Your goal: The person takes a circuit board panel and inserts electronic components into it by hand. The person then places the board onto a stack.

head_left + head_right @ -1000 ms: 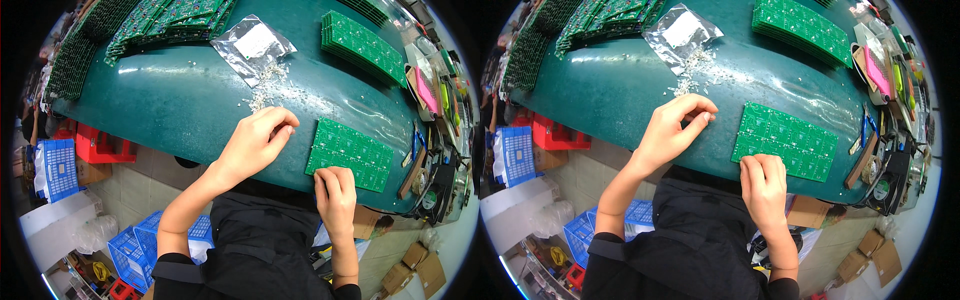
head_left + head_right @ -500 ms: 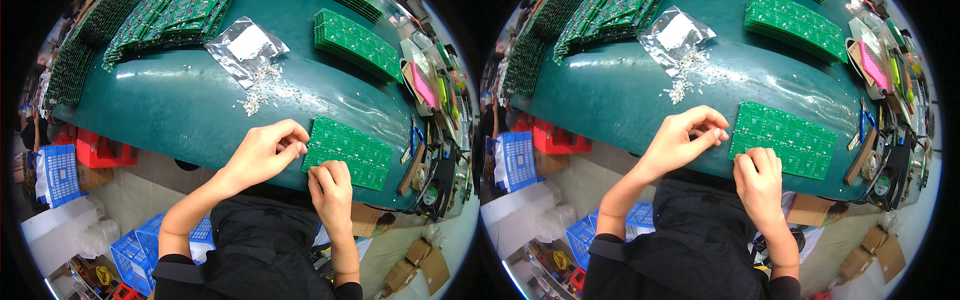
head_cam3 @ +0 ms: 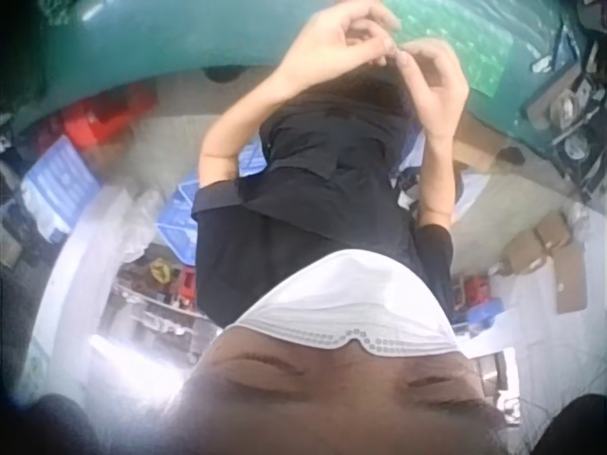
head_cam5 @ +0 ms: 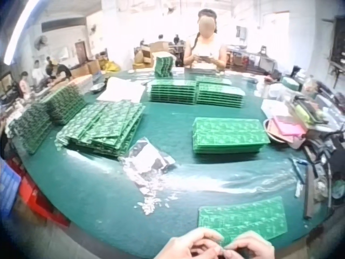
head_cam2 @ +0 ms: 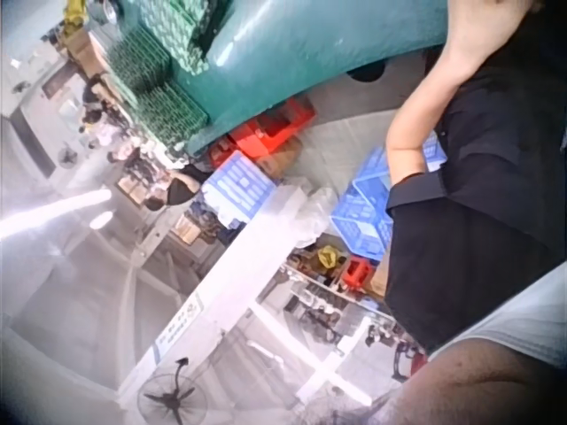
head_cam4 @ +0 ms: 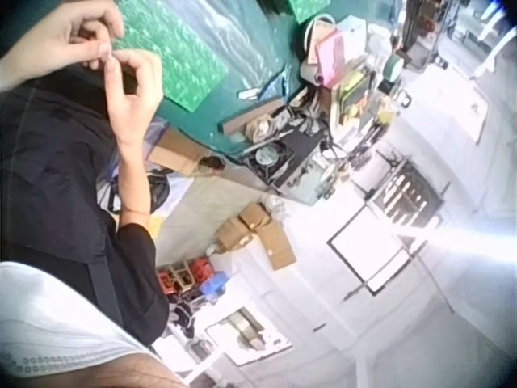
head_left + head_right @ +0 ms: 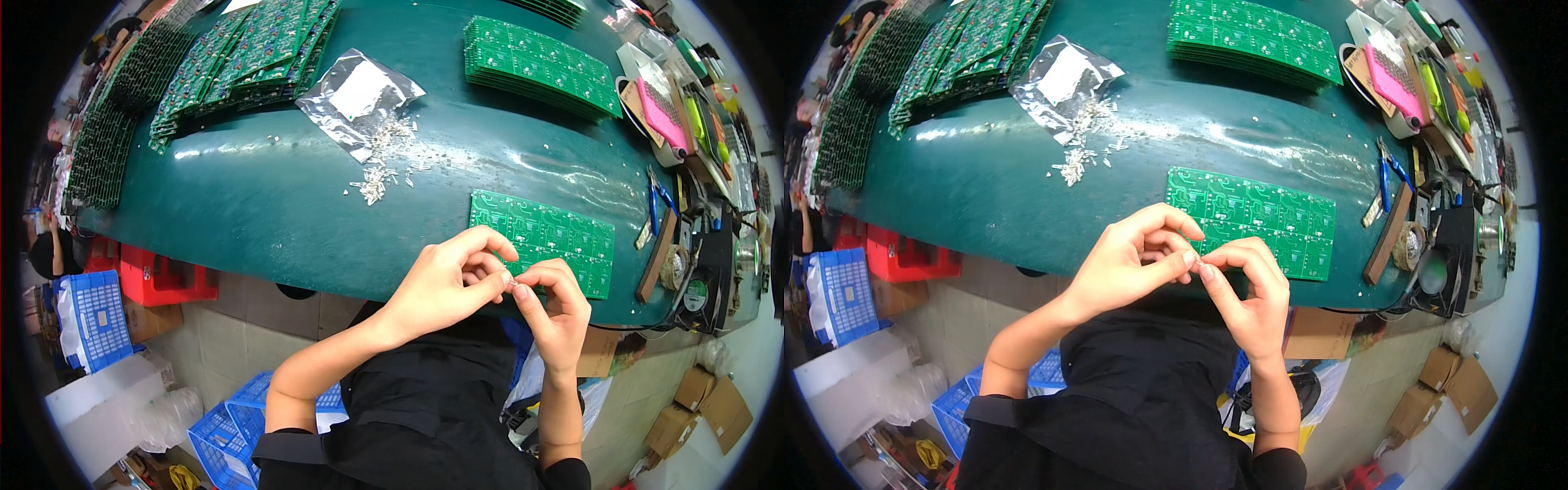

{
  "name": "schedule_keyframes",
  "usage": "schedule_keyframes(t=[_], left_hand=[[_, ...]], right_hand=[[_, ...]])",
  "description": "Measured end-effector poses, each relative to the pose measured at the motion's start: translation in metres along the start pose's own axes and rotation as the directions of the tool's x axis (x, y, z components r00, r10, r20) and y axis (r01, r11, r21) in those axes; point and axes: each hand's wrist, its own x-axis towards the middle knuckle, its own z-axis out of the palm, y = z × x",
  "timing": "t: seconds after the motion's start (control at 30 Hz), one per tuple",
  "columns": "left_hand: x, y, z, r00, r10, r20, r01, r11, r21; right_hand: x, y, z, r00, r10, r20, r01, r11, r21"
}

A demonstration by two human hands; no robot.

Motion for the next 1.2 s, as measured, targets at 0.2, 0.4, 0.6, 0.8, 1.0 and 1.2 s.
schedule_keyframes(t=[0.2,0.4,0.6,0.8,1.0,1.2], left_hand=[[0.010,0.005,-0.016,0.879,0.473,-0.052,-0.313,0.657,0.686],[0.025,0.011,-0.074,0.735,0.666,-0.128,0.090,0.091,0.992],[0.023,0.006,-0.089,0.791,0.588,-0.171,0.104,0.146,0.984],[0.017,0.011,-0.088,0.806,0.574,-0.142,0.050,0.173,0.984],[0.017,0.009,-0.092,0.822,0.551,-0.143,0.063,0.162,0.985],[0.019,0.010,-0.088,0.734,0.673,-0.090,-0.019,0.154,0.988]], right_hand=[[-0.008,0.009,-0.016,0.996,-0.047,-0.081,0.013,0.929,-0.371],[-0.010,0.020,-0.010,0.989,-0.145,-0.012,0.114,0.825,-0.554],[-0.008,0.019,-0.007,0.986,-0.162,0.025,0.146,0.802,-0.580],[-0.008,0.018,-0.006,0.987,-0.159,0.015,0.138,0.802,-0.581],[-0.008,0.017,-0.006,0.988,-0.150,0.029,0.138,0.796,-0.589],[-0.007,0.016,-0.002,0.986,-0.163,0.038,0.153,0.783,-0.603]])
